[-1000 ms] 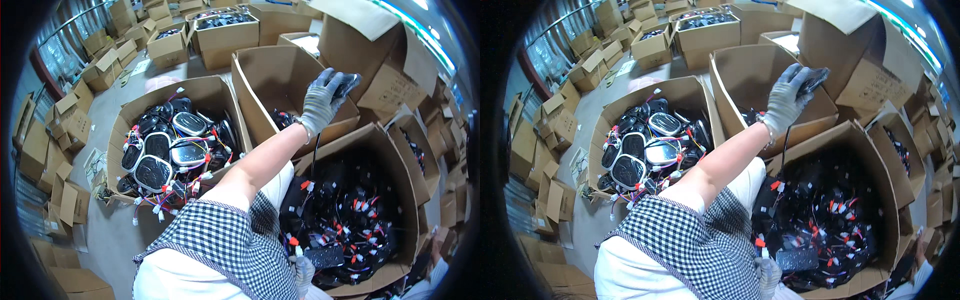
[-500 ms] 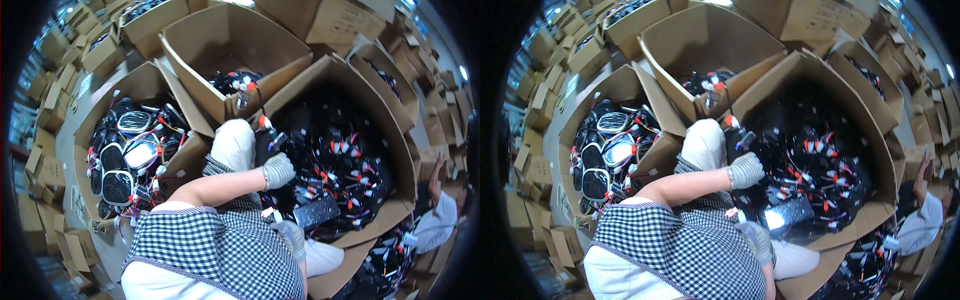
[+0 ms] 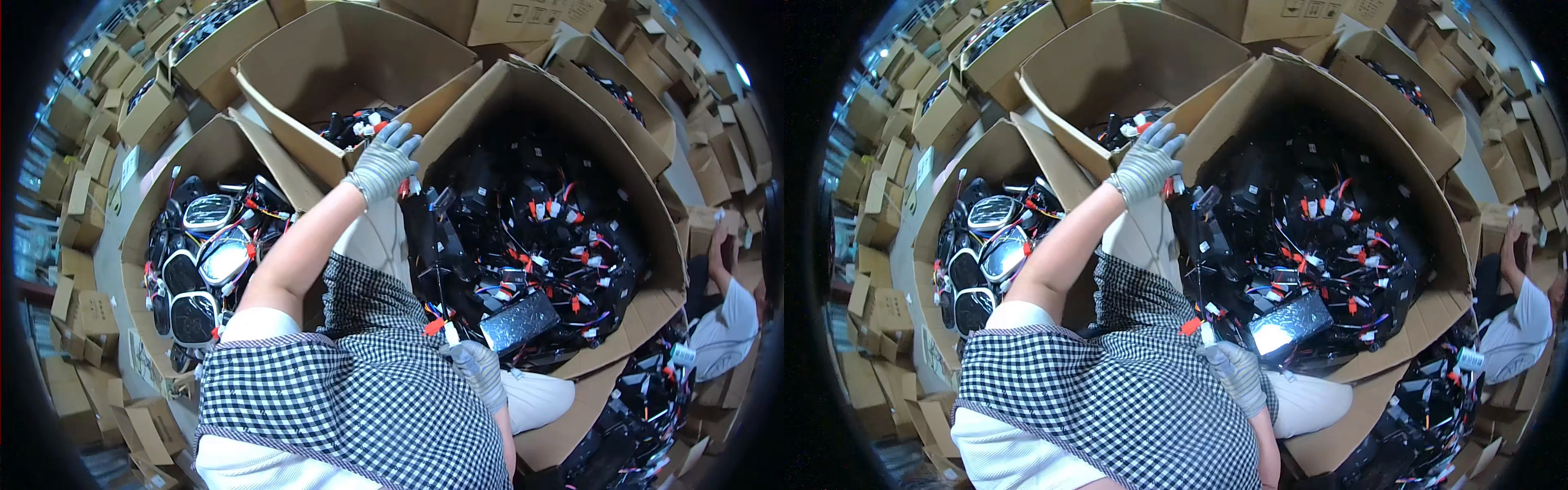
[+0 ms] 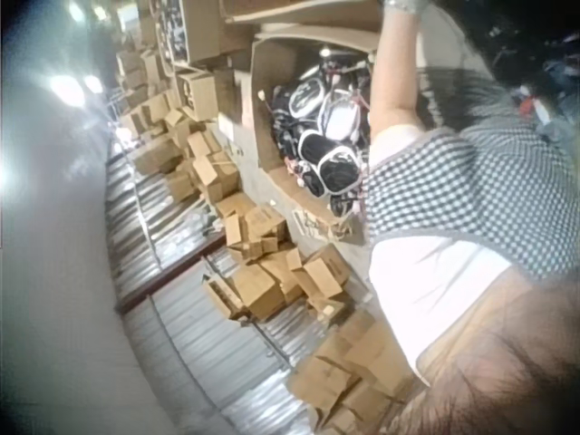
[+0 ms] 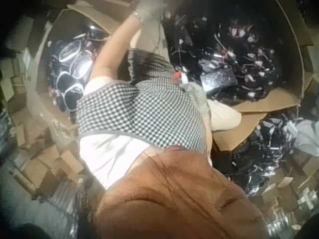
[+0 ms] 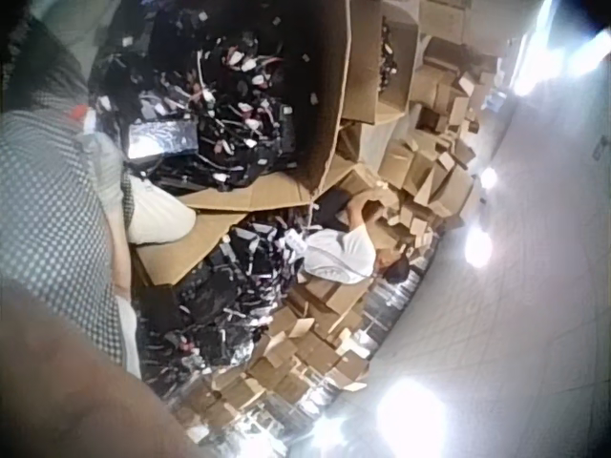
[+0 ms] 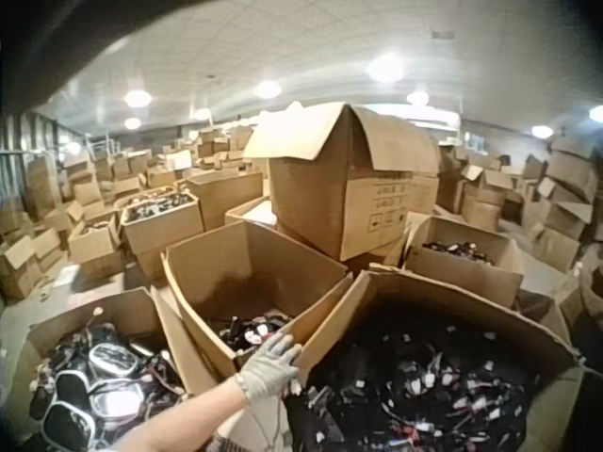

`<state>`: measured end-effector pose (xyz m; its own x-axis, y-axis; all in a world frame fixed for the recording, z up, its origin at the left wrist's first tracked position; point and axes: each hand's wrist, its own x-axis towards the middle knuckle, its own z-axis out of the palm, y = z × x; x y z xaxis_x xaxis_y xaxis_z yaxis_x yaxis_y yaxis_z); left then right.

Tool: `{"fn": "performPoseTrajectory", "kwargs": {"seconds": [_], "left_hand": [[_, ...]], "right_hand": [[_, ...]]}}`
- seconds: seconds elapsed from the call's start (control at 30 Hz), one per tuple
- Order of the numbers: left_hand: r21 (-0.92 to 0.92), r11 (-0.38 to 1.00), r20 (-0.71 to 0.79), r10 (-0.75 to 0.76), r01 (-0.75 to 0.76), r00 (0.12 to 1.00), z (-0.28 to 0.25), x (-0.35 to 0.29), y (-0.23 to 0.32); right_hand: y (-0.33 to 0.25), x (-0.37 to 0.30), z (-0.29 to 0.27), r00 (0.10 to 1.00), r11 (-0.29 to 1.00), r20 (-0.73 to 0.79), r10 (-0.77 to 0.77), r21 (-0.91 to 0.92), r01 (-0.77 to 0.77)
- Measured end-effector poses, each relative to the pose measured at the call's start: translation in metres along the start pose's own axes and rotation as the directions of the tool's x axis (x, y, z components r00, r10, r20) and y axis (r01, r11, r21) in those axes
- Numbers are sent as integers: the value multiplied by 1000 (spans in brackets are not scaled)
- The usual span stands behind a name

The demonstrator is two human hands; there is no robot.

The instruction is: The person connects the wire harness connectors on electronic display units by hand and transfers the units into a cardboard box.

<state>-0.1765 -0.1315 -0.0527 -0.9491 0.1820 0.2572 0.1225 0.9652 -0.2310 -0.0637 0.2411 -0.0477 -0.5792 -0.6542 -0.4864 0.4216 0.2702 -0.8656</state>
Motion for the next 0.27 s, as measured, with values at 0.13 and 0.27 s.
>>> {"fn": "performPoseTrajectory", "kwargs": {"seconds": [0.13,0.27], "left_hand": [[-280,942,106,-162,186,981,-53,20,-8],[-448,894,-132,-84,16,988,-96,18,38]], "right_hand": [[0,-8,-7,982,991,-152,-114,59,124],[-7,-7,-8,944,967,-330,-17,234,99]]}}
